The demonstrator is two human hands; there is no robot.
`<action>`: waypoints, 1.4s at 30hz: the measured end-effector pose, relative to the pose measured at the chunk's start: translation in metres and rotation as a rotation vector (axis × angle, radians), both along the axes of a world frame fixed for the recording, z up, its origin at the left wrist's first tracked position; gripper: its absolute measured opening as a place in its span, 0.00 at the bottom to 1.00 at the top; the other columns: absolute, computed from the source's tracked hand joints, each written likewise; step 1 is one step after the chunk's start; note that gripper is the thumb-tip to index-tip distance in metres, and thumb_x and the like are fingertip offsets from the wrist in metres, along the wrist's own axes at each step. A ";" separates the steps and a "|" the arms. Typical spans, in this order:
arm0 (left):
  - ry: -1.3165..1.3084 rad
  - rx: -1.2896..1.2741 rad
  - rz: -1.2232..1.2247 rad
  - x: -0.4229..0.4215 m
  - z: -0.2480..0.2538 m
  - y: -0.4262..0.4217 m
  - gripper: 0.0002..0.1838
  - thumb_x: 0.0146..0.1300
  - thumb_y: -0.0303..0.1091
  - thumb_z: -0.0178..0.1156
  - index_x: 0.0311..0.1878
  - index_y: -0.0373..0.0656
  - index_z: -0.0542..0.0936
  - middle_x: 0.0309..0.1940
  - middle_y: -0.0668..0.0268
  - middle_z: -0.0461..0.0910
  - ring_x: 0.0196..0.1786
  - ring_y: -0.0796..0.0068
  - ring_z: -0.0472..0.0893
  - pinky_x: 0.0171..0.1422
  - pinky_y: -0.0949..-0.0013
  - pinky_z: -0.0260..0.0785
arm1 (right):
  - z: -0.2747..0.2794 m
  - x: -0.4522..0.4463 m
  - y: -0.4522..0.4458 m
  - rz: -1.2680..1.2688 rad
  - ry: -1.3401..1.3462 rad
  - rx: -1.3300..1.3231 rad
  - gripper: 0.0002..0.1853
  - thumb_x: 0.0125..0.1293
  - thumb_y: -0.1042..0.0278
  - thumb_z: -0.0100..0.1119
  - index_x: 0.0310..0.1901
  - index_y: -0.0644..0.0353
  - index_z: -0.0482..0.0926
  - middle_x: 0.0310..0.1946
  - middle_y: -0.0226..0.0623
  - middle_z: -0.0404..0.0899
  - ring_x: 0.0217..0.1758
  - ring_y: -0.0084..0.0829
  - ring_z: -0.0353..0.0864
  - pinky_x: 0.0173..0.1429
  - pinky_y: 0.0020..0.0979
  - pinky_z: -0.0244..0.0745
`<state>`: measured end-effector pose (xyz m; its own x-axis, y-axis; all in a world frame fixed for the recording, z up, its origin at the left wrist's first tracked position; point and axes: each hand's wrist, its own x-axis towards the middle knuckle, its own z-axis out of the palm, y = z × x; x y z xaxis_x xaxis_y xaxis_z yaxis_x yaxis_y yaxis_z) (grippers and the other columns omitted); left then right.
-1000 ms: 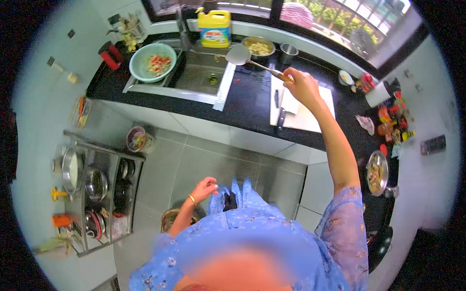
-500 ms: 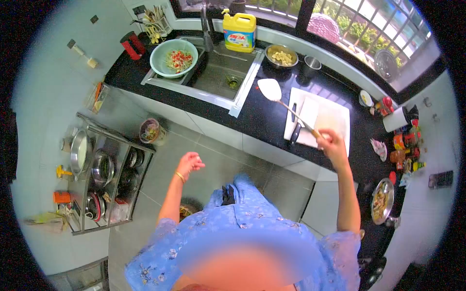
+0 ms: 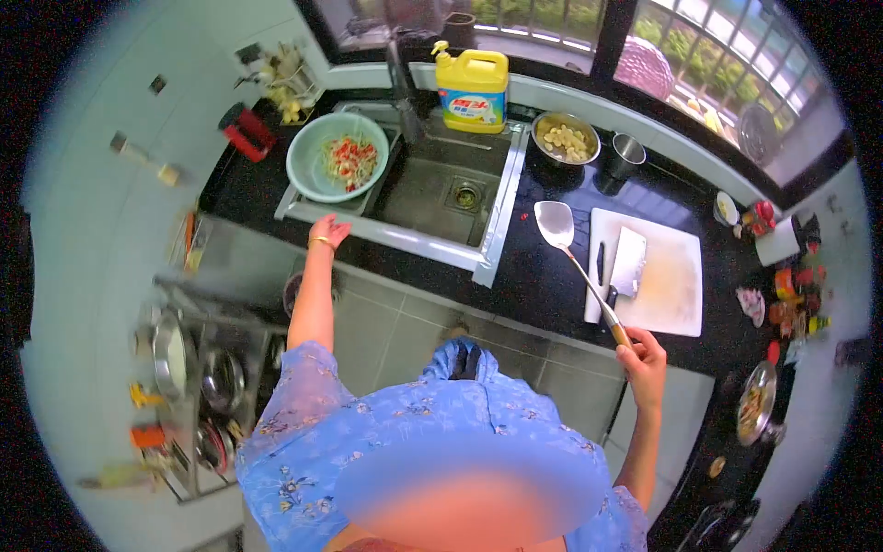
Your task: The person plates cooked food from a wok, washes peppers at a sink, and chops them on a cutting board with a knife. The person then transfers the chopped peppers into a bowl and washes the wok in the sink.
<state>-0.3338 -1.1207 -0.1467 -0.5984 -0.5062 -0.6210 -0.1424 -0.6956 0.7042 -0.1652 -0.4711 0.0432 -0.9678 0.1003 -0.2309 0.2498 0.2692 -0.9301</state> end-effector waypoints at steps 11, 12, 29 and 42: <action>-0.253 -0.161 -0.060 -0.106 -0.036 -0.133 0.21 0.50 0.38 0.58 0.49 0.49 0.69 0.41 0.64 0.73 0.40 0.64 0.73 0.30 0.66 0.68 | 0.001 -0.006 -0.131 -0.222 -0.068 -0.039 0.16 0.51 0.69 0.61 0.44 0.59 0.76 0.18 0.23 0.70 0.19 0.13 0.64 0.22 0.19 0.57; -0.126 -0.150 -0.143 -0.106 -0.049 -0.147 0.19 0.49 0.38 0.59 0.46 0.49 0.71 0.35 0.66 0.74 0.33 0.68 0.73 0.27 0.71 0.66 | -0.004 0.000 -0.136 -0.200 -0.059 -0.006 0.16 0.51 0.67 0.62 0.43 0.59 0.77 0.18 0.24 0.71 0.19 0.14 0.66 0.23 0.20 0.59; -0.291 -0.281 -0.336 -0.068 -0.021 -0.121 0.14 0.52 0.39 0.48 0.32 0.36 0.69 0.14 0.60 0.69 0.10 0.76 0.59 0.14 0.74 0.55 | -0.026 0.084 -0.153 -0.414 0.036 0.033 0.17 0.47 0.63 0.63 0.41 0.56 0.78 0.26 0.33 0.77 0.28 0.24 0.73 0.33 0.28 0.68; -0.034 -0.080 -0.446 0.067 0.032 0.143 0.12 0.52 0.36 0.48 0.23 0.35 0.69 0.14 0.61 0.68 0.09 0.76 0.61 0.15 0.74 0.60 | -0.033 0.259 -0.011 -0.677 0.091 -0.048 0.18 0.50 0.67 0.62 0.45 0.57 0.76 0.20 0.26 0.73 0.22 0.18 0.69 0.27 0.24 0.64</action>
